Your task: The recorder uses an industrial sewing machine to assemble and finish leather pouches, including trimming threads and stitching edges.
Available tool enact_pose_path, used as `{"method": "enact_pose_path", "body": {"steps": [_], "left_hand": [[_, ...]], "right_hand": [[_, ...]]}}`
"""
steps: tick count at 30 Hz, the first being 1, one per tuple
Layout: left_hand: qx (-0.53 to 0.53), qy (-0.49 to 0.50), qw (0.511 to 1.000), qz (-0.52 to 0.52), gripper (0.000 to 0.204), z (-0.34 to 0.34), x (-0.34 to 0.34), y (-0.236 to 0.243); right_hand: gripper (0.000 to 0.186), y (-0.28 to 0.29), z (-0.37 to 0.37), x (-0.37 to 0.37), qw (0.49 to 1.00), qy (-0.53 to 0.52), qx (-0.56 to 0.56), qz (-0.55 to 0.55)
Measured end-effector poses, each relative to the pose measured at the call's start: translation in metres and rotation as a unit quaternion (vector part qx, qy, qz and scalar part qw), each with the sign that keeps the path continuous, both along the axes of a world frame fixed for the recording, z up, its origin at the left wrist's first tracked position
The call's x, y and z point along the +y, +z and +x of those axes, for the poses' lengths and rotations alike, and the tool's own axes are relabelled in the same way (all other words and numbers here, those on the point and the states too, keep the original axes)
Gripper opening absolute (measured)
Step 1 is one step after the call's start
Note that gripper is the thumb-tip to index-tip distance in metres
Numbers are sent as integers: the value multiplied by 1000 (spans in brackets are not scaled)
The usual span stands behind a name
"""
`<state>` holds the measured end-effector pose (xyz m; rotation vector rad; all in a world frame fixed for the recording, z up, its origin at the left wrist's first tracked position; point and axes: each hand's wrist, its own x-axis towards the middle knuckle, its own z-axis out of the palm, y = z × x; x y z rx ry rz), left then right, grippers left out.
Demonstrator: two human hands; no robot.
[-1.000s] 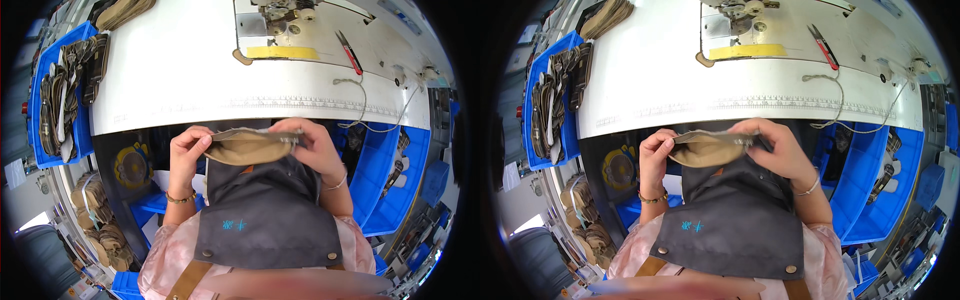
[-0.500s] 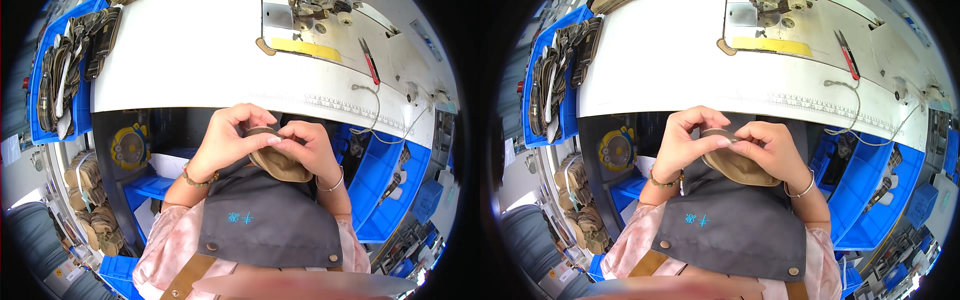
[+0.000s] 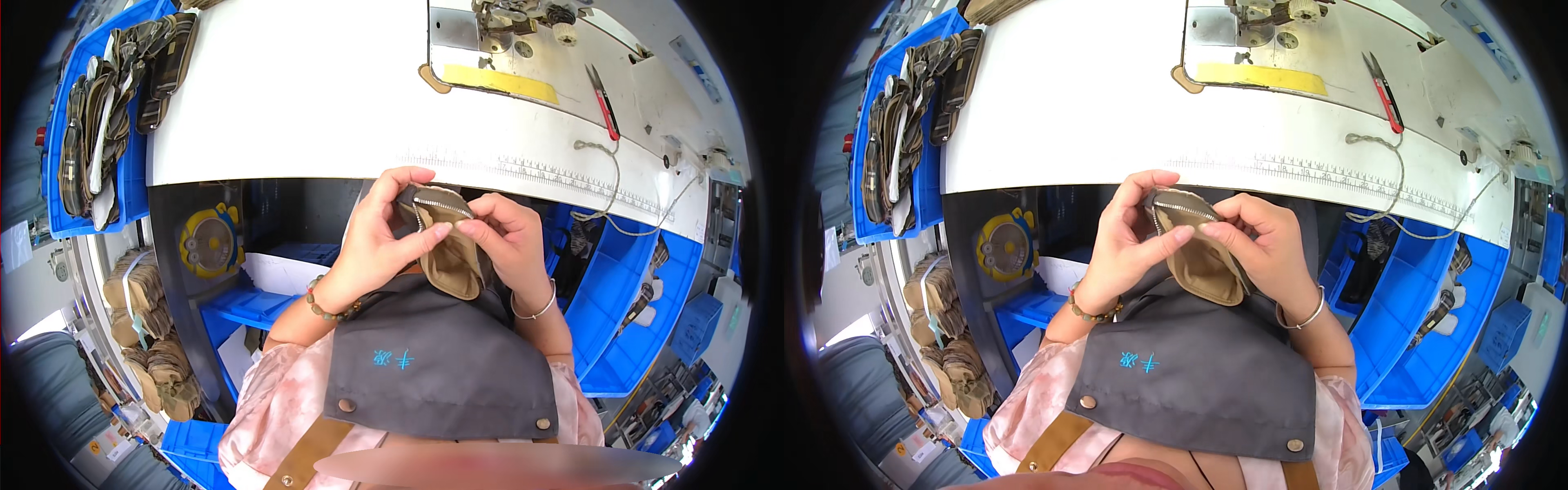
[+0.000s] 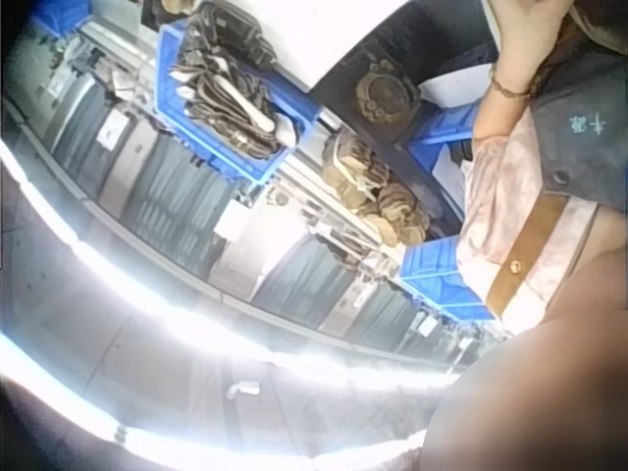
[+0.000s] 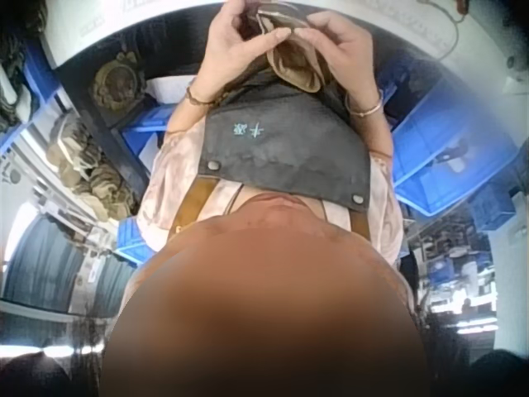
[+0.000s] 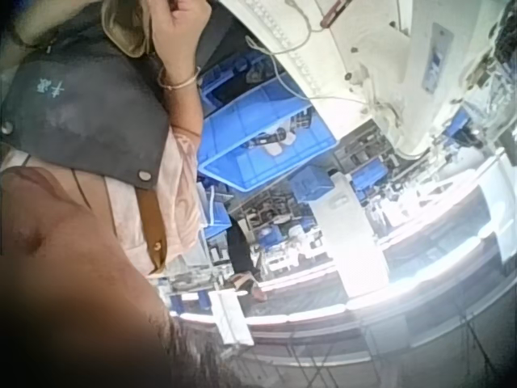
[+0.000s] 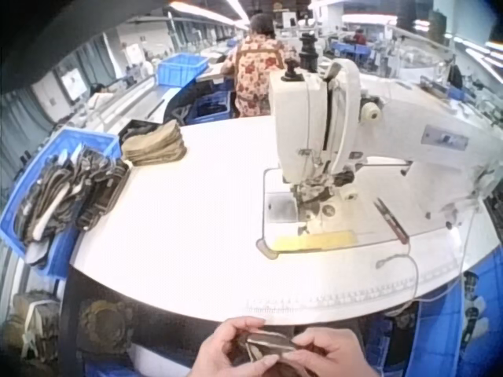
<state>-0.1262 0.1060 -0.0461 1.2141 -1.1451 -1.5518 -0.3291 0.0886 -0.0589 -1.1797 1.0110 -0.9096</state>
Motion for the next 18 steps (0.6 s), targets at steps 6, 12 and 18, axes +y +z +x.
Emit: {"method": "enact_pose_path", "body": {"steps": [6, 12, 18], "left_hand": [[-8, 11, 1000, 2, 50, 2, 0, 0], [-52, -6, 998, -21, 47, 0, 0, 1], [-58, 16, 997, -45, 37, 1, 1, -7]], "right_hand": [[8, 27, -43, -50, 888, -172, 312, -292], [20, 12, -109, -136, 670, -231, 539, -455], [25, 3, -115, -135, 659, -165, 634, -370]]}}
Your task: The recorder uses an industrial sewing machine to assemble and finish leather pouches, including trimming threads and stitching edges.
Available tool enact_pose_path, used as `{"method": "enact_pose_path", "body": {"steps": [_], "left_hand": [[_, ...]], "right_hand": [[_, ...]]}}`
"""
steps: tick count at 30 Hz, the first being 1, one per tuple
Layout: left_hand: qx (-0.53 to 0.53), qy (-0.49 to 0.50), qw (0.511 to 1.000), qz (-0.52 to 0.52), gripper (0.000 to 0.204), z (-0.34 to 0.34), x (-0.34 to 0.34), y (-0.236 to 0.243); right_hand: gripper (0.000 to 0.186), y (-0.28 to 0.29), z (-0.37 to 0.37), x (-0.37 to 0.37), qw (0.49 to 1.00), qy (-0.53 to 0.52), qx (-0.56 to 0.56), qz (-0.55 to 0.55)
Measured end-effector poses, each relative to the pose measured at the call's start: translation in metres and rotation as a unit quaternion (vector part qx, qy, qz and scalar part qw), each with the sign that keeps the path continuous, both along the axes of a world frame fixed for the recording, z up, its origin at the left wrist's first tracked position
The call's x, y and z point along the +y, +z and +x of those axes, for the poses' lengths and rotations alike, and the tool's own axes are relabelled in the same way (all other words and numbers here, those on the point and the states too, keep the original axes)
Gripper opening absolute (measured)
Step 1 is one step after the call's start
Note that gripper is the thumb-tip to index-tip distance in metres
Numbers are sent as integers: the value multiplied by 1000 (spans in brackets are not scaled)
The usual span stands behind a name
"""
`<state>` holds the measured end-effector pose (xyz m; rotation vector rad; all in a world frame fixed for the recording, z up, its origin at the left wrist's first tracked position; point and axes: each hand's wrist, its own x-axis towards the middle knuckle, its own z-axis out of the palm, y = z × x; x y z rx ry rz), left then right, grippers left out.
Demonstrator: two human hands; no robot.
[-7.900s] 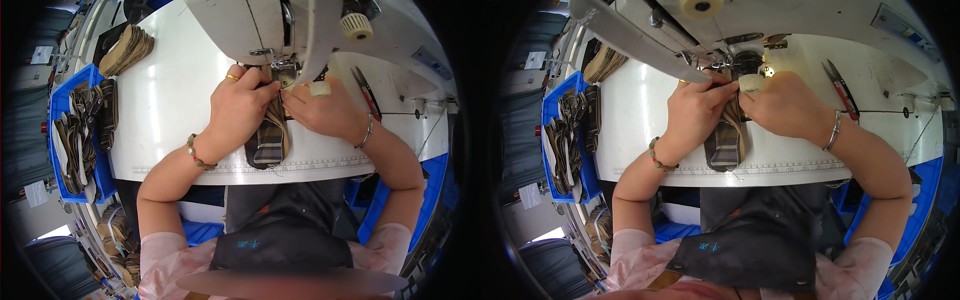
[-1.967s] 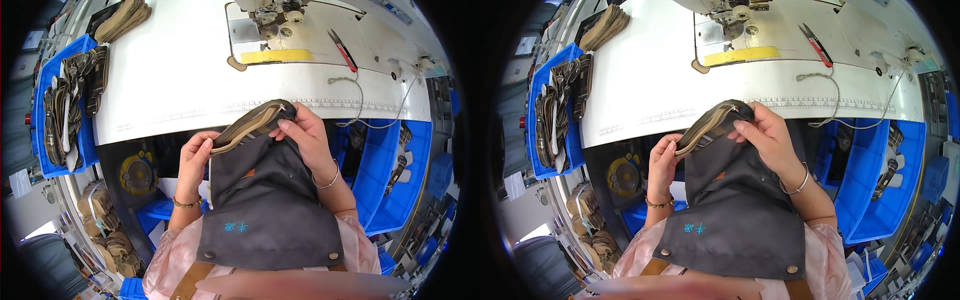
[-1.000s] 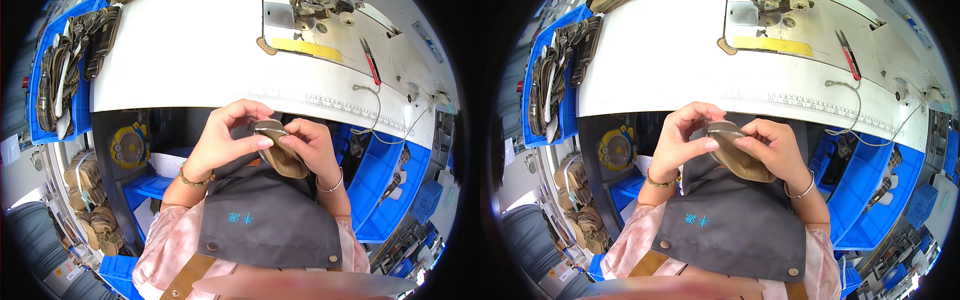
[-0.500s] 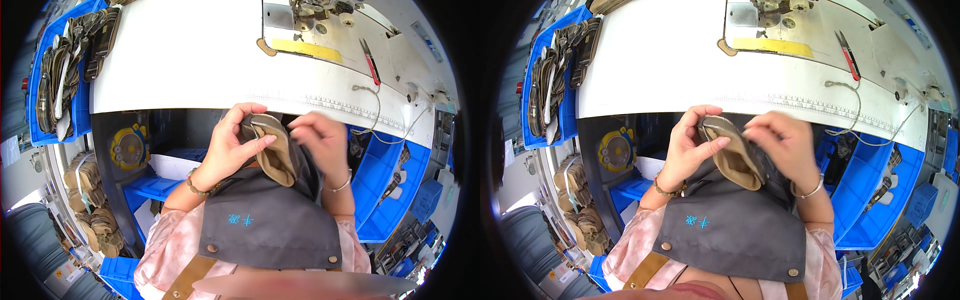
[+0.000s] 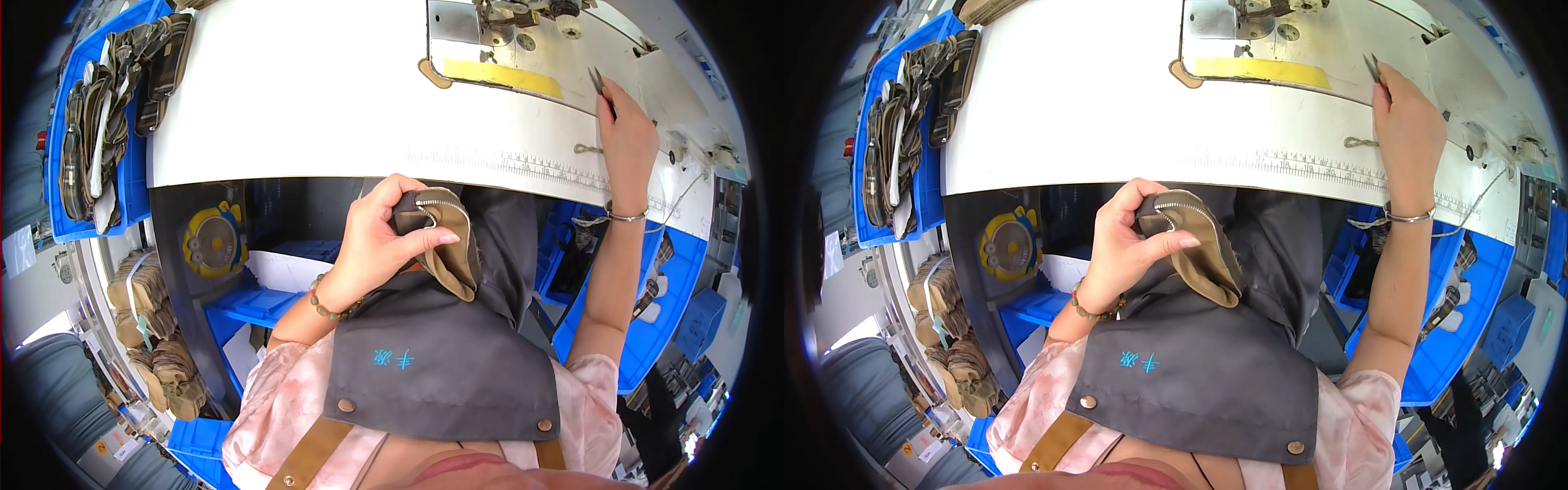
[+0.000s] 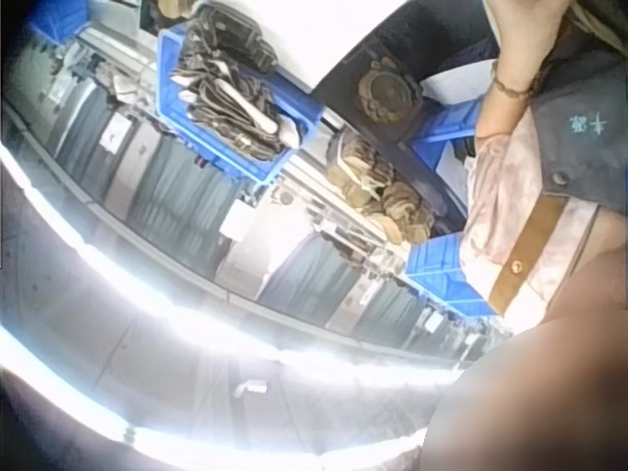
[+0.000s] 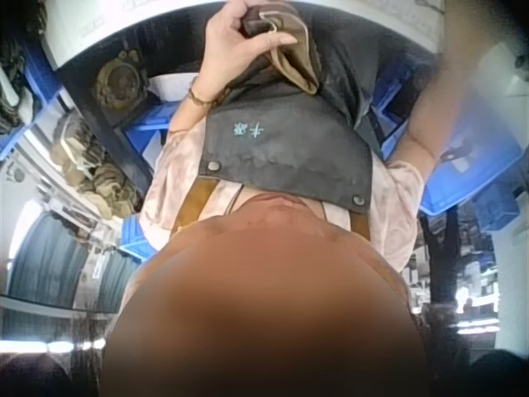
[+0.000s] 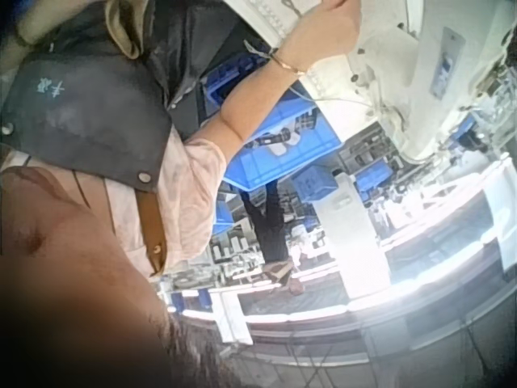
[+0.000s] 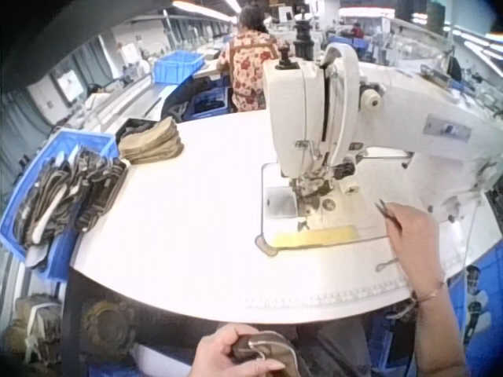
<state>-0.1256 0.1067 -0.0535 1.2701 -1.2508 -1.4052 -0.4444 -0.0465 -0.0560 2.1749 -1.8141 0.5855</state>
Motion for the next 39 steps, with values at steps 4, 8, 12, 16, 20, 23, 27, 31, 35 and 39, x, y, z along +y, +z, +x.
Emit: {"method": "enact_pose_path", "body": {"steps": [4, 8, 12, 16, 20, 23, 27, 31, 35, 39], "left_hand": [[1, -2, 1000, 12, 37, 0, -1, -1], [6, 8, 1000, 11, 37, -3, 0, -1], [-11, 1, 1000, -8, 36, -8, 0, -3], [-42, -5, 999, 2, 37, -10, 0, 1], [-110, -8, 992, -65, 36, -9, -1, 2], [-123, -11, 992, -35, 36, -11, -1, 10], [-136, -9, 990, -45, 35, -11, -1, 7], [-152, -6, 985, -77, 36, -10, -3, 3], [-152, -4, 988, -17, 38, -12, -1, 10], [-153, -4, 988, -34, 39, -12, -2, 8]], "right_hand": [[24, -4, -13, 4, 996, -11, -92, -12], [24, 17, 20, 36, 917, -5, -392, 70], [23, 35, 74, 87, 828, 108, -509, 207], [29, 40, 101, 104, 857, 236, -402, 220], [28, 33, 108, 113, 894, 273, -307, 179], [27, 35, 110, 116, 911, 275, -255, 175], [26, 39, 112, 120, 915, 270, -233, 188], [26, 38, 113, 119, 919, 276, -218, 176], [26, 36, 113, 121, 924, 274, -207, 167], [26, 36, 115, 121, 926, 274, -205, 163]]}}
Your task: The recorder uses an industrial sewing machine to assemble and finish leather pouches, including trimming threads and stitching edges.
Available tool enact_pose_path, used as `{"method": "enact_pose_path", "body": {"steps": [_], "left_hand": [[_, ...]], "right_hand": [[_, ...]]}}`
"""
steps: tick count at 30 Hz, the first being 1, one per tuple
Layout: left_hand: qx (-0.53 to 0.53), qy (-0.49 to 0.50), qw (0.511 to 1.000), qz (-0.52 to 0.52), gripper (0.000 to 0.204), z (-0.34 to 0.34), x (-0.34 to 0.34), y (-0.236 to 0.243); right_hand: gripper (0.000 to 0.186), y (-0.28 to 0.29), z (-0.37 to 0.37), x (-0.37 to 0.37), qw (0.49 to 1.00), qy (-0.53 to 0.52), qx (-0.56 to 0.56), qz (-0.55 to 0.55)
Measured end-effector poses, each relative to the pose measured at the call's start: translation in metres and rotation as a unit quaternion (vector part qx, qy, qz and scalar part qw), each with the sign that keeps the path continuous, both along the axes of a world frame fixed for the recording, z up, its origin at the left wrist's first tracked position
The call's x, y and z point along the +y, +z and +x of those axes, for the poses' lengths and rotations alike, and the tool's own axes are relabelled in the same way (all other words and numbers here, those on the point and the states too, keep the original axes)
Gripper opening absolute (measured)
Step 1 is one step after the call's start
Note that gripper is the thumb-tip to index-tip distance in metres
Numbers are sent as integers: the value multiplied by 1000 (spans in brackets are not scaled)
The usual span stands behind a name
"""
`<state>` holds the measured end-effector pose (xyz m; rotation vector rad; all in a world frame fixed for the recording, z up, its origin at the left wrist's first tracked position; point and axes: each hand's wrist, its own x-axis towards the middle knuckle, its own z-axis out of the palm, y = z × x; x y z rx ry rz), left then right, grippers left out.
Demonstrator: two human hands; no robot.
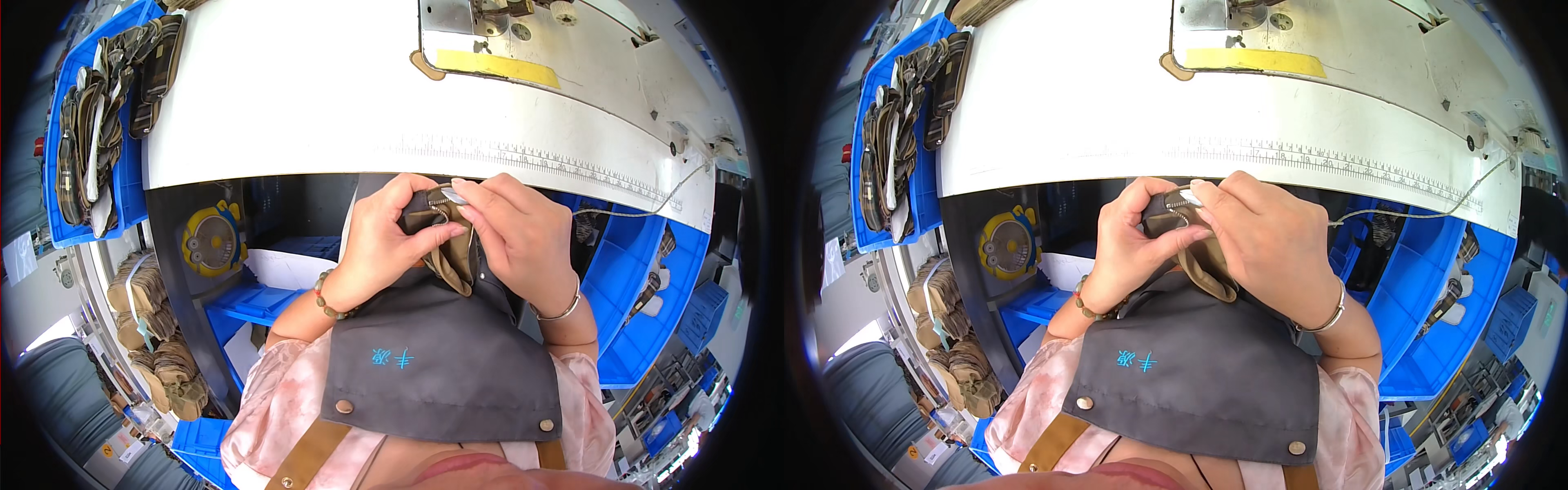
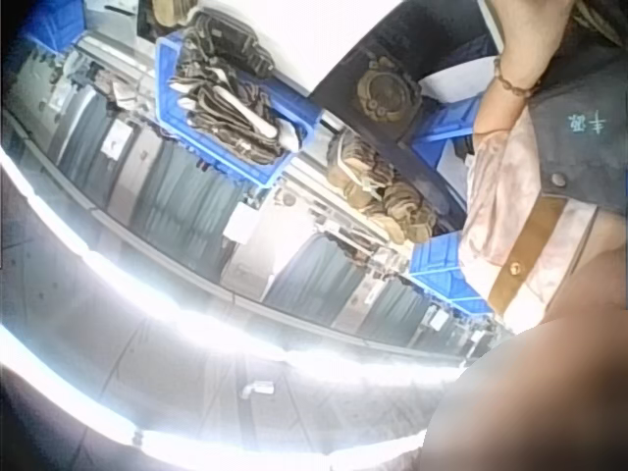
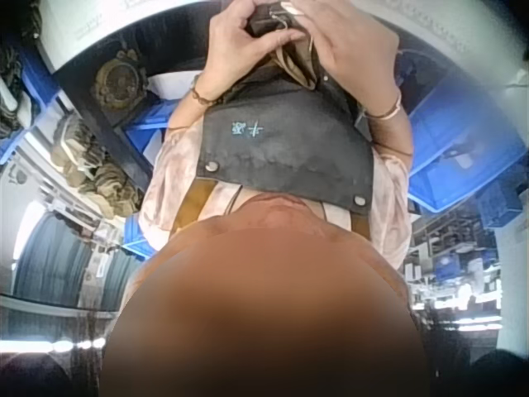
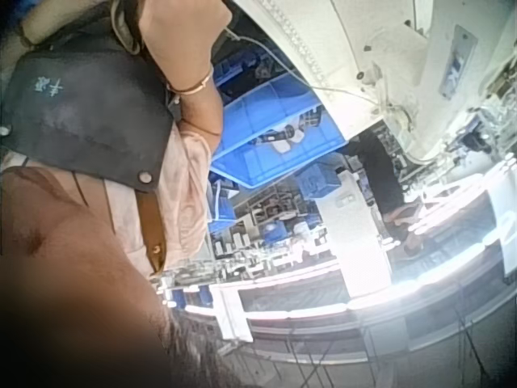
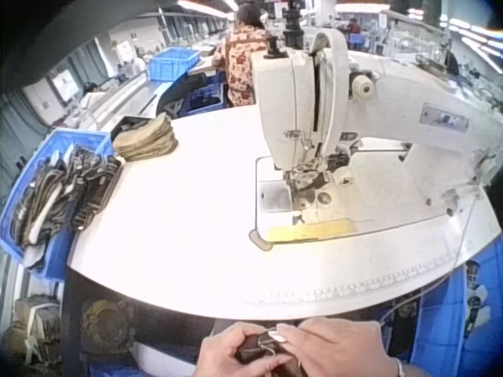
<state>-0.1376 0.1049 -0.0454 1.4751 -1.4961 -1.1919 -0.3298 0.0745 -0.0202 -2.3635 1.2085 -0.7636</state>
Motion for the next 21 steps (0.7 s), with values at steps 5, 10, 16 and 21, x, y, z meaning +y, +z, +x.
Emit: {"method": "enact_pose_path", "body": {"steps": [5, 10, 16, 21], "left_hand": [[-1, -10, 999, -40, 37, 1, -1, -4], [-3, -8, 999, -37, 37, 0, 0, -3], [28, -7, 1000, -11, 38, 1, -1, -4], [83, 11, 996, 36, 37, 1, 0, -4]], "right_hand": [[28, -3, 2, 0, 1000, -9, -1, -16], [29, -5, 5, 1, 1000, -18, -3, -24], [30, -13, 7, 3, 998, -33, -22, -43], [33, -21, 4, -3, 992, -59, -93, -67]]}}
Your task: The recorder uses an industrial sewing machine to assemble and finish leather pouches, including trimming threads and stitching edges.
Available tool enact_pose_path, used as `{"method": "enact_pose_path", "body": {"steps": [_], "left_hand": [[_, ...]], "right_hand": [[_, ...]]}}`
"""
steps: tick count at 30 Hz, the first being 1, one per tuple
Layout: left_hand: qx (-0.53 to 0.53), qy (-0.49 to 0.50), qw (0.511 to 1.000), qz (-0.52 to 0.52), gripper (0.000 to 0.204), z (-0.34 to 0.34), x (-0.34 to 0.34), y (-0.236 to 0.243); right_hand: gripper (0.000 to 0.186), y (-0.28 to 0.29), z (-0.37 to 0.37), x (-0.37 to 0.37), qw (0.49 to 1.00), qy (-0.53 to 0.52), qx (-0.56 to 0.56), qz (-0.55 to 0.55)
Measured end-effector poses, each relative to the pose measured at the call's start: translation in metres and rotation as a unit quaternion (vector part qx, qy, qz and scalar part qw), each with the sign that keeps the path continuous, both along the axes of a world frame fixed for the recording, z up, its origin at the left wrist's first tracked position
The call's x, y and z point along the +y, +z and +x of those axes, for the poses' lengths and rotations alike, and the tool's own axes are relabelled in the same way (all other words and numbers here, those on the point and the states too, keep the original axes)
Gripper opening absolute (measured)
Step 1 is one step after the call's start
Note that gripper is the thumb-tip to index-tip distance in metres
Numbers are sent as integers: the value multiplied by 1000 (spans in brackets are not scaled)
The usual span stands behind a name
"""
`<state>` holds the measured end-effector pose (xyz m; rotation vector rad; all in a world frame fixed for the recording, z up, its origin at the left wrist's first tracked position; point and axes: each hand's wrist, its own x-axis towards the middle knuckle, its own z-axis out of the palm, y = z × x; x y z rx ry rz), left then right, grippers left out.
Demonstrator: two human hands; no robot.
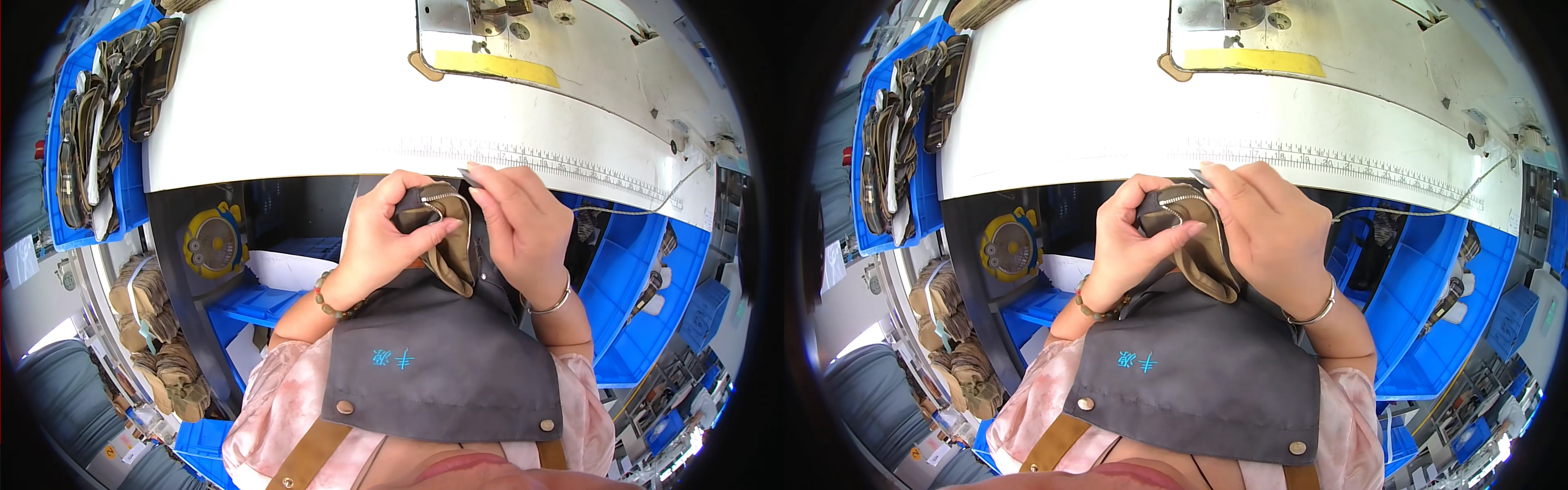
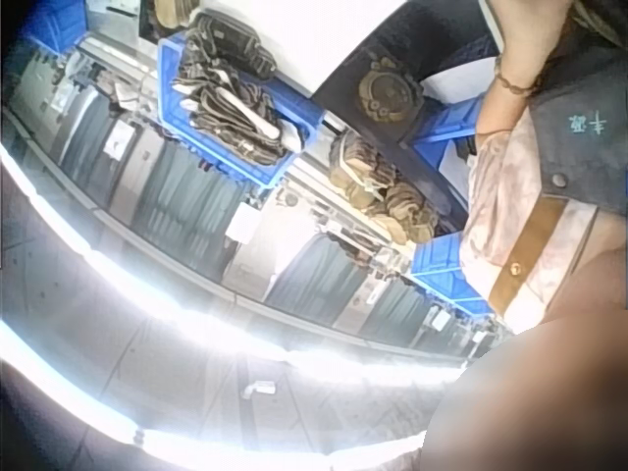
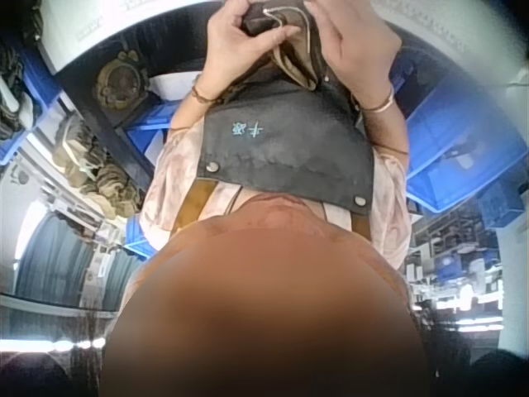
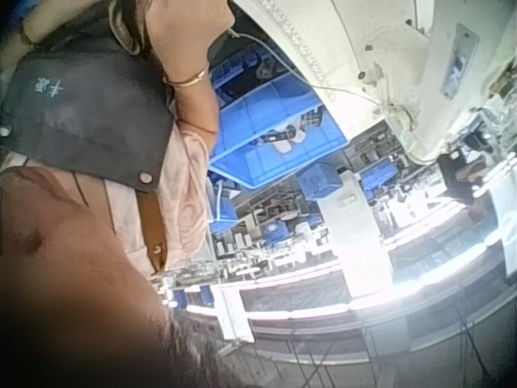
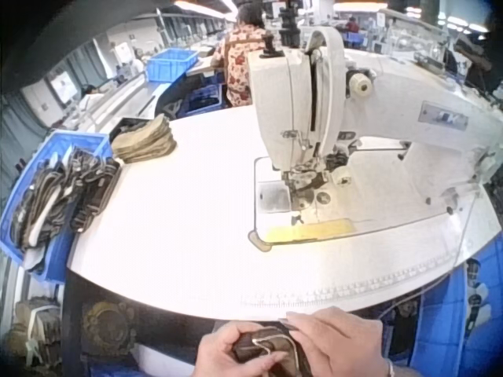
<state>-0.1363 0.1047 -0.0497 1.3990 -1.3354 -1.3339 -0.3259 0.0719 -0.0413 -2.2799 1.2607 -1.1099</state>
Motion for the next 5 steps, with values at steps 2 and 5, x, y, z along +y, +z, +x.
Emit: {"method": "enact_pose_path", "body": {"steps": [2, 5], "left_hand": [[24, 11, 1000, 16, 36, 2, 0, 0], [2, -7, 1000, -9, 32, 4, 1, 1]], "right_hand": [[39, 4, -1, 0, 999, -15, -39, 34], [43, 10, -4, 6, 992, 25, -16, 124]]}}
